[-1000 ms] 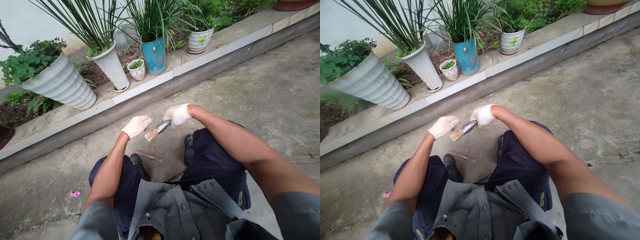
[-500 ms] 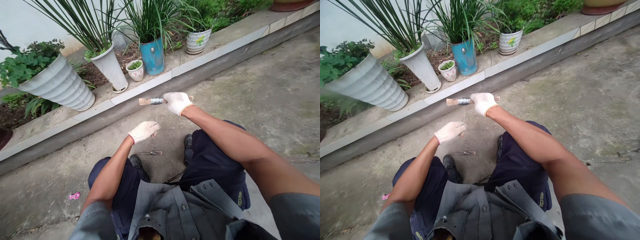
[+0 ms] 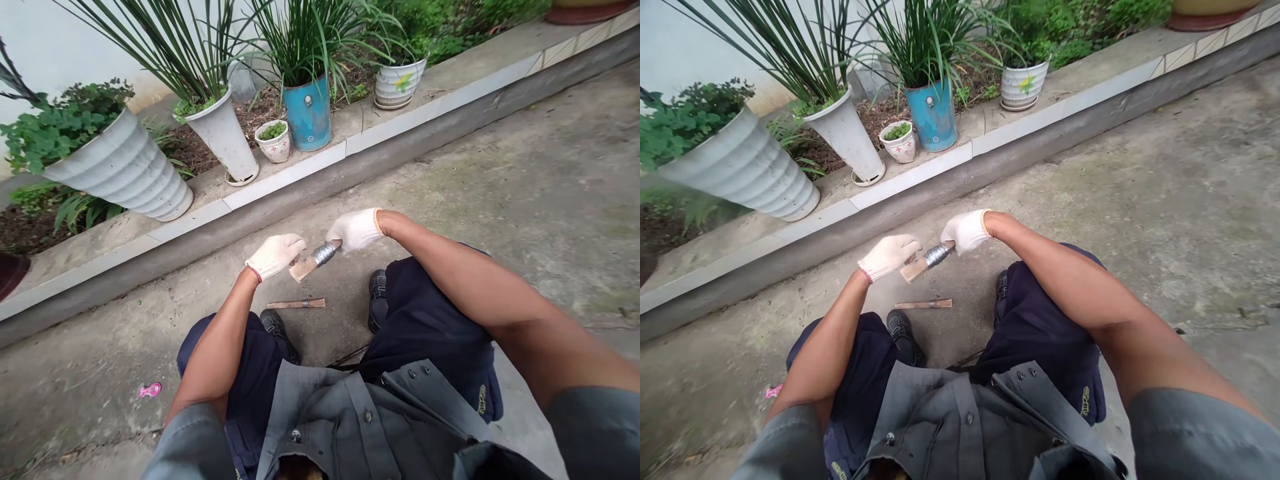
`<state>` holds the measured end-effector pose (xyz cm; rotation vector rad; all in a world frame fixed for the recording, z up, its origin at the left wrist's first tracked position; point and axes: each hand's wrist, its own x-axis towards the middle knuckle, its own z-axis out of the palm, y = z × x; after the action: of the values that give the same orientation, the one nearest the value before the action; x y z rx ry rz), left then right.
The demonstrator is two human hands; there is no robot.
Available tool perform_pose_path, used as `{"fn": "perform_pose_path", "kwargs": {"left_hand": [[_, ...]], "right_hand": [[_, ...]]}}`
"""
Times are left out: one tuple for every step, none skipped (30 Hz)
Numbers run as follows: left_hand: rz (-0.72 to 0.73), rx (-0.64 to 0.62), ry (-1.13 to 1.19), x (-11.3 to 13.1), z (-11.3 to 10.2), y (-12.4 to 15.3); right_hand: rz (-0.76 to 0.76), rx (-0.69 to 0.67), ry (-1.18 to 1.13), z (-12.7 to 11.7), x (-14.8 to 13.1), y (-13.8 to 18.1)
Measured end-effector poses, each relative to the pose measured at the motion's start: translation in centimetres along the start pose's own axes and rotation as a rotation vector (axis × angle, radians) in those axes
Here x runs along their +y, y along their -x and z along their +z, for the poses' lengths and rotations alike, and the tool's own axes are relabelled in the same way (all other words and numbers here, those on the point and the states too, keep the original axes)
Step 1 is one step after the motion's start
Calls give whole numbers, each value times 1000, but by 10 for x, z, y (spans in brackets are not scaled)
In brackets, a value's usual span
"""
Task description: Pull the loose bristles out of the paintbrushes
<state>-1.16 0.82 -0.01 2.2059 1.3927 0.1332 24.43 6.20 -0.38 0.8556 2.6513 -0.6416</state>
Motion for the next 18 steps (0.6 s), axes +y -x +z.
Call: {"fn": "perform_pose_path", "kwargs": {"left_hand": [[30,-4,41,-2,2,0],[52,-6,109,-3,5,-1],[60,-9,200,-4,9,0],[55,-13,299,-4,12,0],[41,-14,384,-3,16,0],[22,-12,444,-1,19,0],[3,-9,471,1,22,0],[-14,-2,465,4,24,-1],[-31,1,437,8,25,-1],[-48,7,402,12,25,-2],[-60,8,369,16,24,-2],[-65,4,339,20,23,-2],[-57,-12,313,23,22,-2],[-44,-37,292,26,21,-1],[-33,-70,276,28,20,0],[-27,-109,259,29,20,2],[-25,-152,237,31,20,3],[-24,-193,213,31,20,5]], "right_hand": [[0,52,-19,-3,-1,1],[13,102,-35,-5,-2,2],[35,141,-46,-8,-3,2],[59,168,-52,-10,-4,2],[79,187,-53,-12,-6,3],[93,200,-50,-13,-7,3],[100,210,-44,-14,-8,2],[108,222,-37,-14,-9,2],[120,238,-32,-14,-10,1],[142,260,-30,-14,-10,0],[178,284,-31,-14,-10,-2],[229,317,-36,-14,-9,-4],[295,358,-44,-15,-8,-5],[371,401,-51,-15,-6,-7],[446,448,-48,-16,-4,-8],[512,495,-30,-18,-2,-8],[563,530,3,-19,0,-8],[596,545,49,-19,2,-8]]}}
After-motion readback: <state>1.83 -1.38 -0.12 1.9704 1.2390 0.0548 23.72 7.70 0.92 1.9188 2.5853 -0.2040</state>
